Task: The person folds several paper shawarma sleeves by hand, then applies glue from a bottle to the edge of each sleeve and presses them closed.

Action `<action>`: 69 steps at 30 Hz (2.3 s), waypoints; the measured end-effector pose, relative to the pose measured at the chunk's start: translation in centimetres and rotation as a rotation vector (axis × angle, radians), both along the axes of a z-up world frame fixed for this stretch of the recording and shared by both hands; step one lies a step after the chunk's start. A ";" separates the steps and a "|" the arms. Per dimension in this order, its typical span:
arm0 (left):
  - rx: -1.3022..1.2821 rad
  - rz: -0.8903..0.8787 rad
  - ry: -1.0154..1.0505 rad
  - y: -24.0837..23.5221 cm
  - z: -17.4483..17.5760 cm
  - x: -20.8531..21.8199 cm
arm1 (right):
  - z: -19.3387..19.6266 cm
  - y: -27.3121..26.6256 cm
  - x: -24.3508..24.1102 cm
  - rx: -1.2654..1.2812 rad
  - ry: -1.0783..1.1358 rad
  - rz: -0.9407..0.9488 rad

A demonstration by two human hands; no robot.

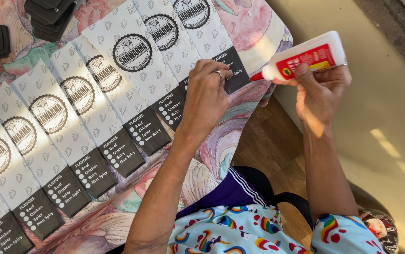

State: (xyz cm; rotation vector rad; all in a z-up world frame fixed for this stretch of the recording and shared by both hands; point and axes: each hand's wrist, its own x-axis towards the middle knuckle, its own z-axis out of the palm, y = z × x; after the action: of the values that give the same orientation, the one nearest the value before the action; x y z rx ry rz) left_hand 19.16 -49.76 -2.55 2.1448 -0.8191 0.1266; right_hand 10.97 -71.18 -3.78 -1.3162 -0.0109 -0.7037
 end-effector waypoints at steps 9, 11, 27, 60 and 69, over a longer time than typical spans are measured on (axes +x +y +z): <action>0.115 0.155 0.078 5.1 1.8 -2.4 | -0.6 2.3 -0.5 0.127 -0.050 0.033; 0.117 0.145 0.075 5.2 1.7 -2.6 | -0.1 3.7 -0.2 0.051 -0.072 0.069; 0.101 0.101 0.060 6.0 1.5 -3.3 | -1.3 6.2 0.5 -0.177 -0.085 0.091; 0.115 0.248 0.119 10.4 2.7 -4.3 | -4.4 5.5 1.4 -0.001 -0.213 0.052; 0.130 0.182 0.182 11.3 3.5 -5.7 | -0.7 9.5 -0.3 -0.217 -0.055 0.287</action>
State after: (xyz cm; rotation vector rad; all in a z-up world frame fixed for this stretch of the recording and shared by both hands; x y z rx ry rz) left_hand 13.48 -38.46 0.94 2.3116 -0.5396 -0.0292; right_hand 10.63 -61.67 -4.49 -1.4651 -0.3224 -0.5028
